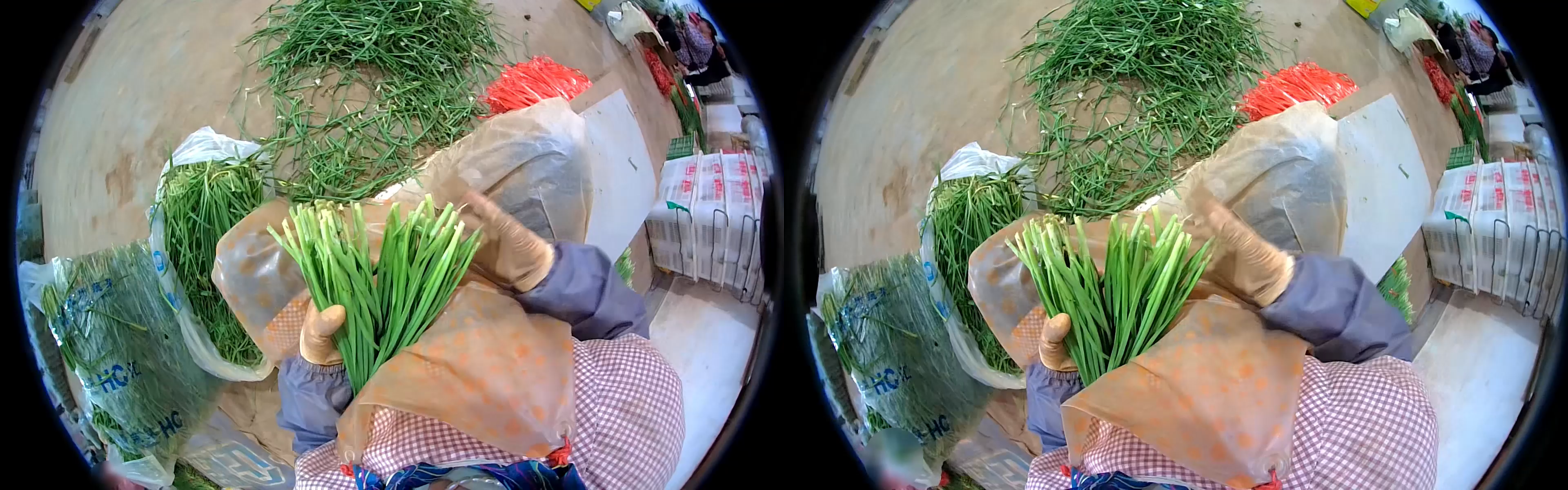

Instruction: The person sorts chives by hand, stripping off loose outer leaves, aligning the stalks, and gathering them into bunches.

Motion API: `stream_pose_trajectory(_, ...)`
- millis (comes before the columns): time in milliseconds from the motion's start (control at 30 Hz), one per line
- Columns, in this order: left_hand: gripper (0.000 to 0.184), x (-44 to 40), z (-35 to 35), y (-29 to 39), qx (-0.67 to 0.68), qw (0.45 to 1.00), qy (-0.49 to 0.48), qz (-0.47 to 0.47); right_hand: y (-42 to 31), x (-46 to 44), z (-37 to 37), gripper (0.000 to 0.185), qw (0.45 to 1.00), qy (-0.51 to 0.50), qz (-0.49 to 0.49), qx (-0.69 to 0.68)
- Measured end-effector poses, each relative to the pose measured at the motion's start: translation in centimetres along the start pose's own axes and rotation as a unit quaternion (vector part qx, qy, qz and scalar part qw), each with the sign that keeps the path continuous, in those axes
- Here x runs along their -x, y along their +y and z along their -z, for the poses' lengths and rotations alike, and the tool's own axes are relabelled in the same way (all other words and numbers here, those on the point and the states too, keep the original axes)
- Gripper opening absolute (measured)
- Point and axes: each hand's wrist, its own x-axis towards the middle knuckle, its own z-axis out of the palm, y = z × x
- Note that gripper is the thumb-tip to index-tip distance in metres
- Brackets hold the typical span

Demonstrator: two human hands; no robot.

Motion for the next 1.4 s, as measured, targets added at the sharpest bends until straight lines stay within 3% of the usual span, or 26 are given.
stream_pose_trajectory(33,0.071,-0.1,0.2,-0.1,-0.008,1.000,0.002,0.007,0.7,-0.1,-1.1,0.065,0.996,-0.023,-0.053,-0.070)
stream_pose_trajectory(133,0.072,0.0,0.0,-0.4,-0.056,0.998,0.018,-0.001,3.7,-3.3,0.1,0.057,0.989,-0.056,0.071,-0.118)
stream_pose_trajectory(300,0.076,0.6,-1.7,-0.6,-0.178,0.979,0.060,-0.078,3.2,-5.4,-4.6,0.038,0.976,-0.159,0.036,-0.142)
stream_pose_trajectory(367,0.078,1.1,-1.4,-0.8,-0.088,0.994,0.054,-0.019,3.3,-6.3,-5.5,0.033,0.972,-0.186,0.004,-0.142)
stream_pose_trajectory(433,0.079,1.3,-1.4,-0.6,0.017,0.997,0.034,0.071,3.2,-6.0,-6.1,0.026,0.983,-0.152,0.072,-0.073)
stream_pose_trajectory(500,0.078,1.0,0.1,-0.7,0.020,0.996,0.012,0.087,2.0,-6.9,-5.0,0.023,0.982,-0.152,0.112,0.016)
stream_pose_trajectory(533,0.079,0.9,0.3,-0.7,0.017,0.995,0.013,0.095,1.4,-6.6,-5.7,0.020,0.985,-0.122,0.120,-0.008)
stream_pose_trajectory(633,0.079,0.7,-0.2,-0.7,0.015,0.995,0.022,0.098,-2.4,-5.9,-5.6,0.017,0.976,-0.017,0.192,0.100)
stream_pose_trajectory(700,0.079,0.8,-0.4,-0.8,0.014,0.997,0.027,0.078,-3.9,-5.8,-5.6,0.017,0.915,0.051,0.365,0.165)
stream_pose_trajectory(767,0.077,0.6,-0.5,-0.6,0.015,0.998,0.002,0.059,-5.2,-3.4,-6.5,0.017,0.830,0.080,0.434,0.342)
stream_pose_trajectory(833,0.078,0.4,-1.8,-0.1,0.020,0.998,-0.008,0.053,-4.2,-0.3,-7.4,0.019,0.825,-0.026,0.383,0.415)
stream_pose_trajectory(900,0.077,0.2,-1.3,-0.3,-0.012,0.999,0.005,0.029,-4.1,1.6,-9.3,0.019,0.703,-0.064,0.254,0.661)
stream_pose_trajectory(933,0.077,0.2,-1.4,-0.2,-0.030,0.999,0.009,0.021,-3.1,1.4,-9.3,0.025,0.711,-0.024,0.166,0.683)
stream_pose_trajectory(1033,0.078,0.0,-1.6,-0.2,-0.077,0.996,0.039,0.004,0.3,-1.2,-7.6,0.015,0.780,0.009,0.245,0.575)
stream_pose_trajectory(1133,0.075,0.5,-1.0,0.0,-0.060,0.997,0.044,0.005,0.0,-1.2,-7.9,0.009,0.941,0.043,0.063,0.329)
stream_pose_trajectory(1233,0.071,0.5,-0.3,-0.4,0.007,0.999,0.028,0.017,-1.8,-1.1,-7.2,0.012,0.925,0.004,0.077,0.372)
stream_pose_trajectory(1267,0.071,0.5,-0.1,-0.6,0.032,0.999,0.025,0.020,-2.8,-0.8,-7.2,0.009,0.942,0.022,0.139,0.306)
stream_pose_trajectory(1333,0.070,0.5,0.4,-0.7,0.052,0.998,0.025,0.028,-6.0,-1.5,-5.4,0.012,0.954,-0.043,0.266,0.132)
stream_pose_trajectory(1400,0.069,0.4,0.4,-0.5,0.056,0.998,0.014,0.030,-6.8,-0.1,-7.5,0.012,0.910,0.009,0.337,0.242)
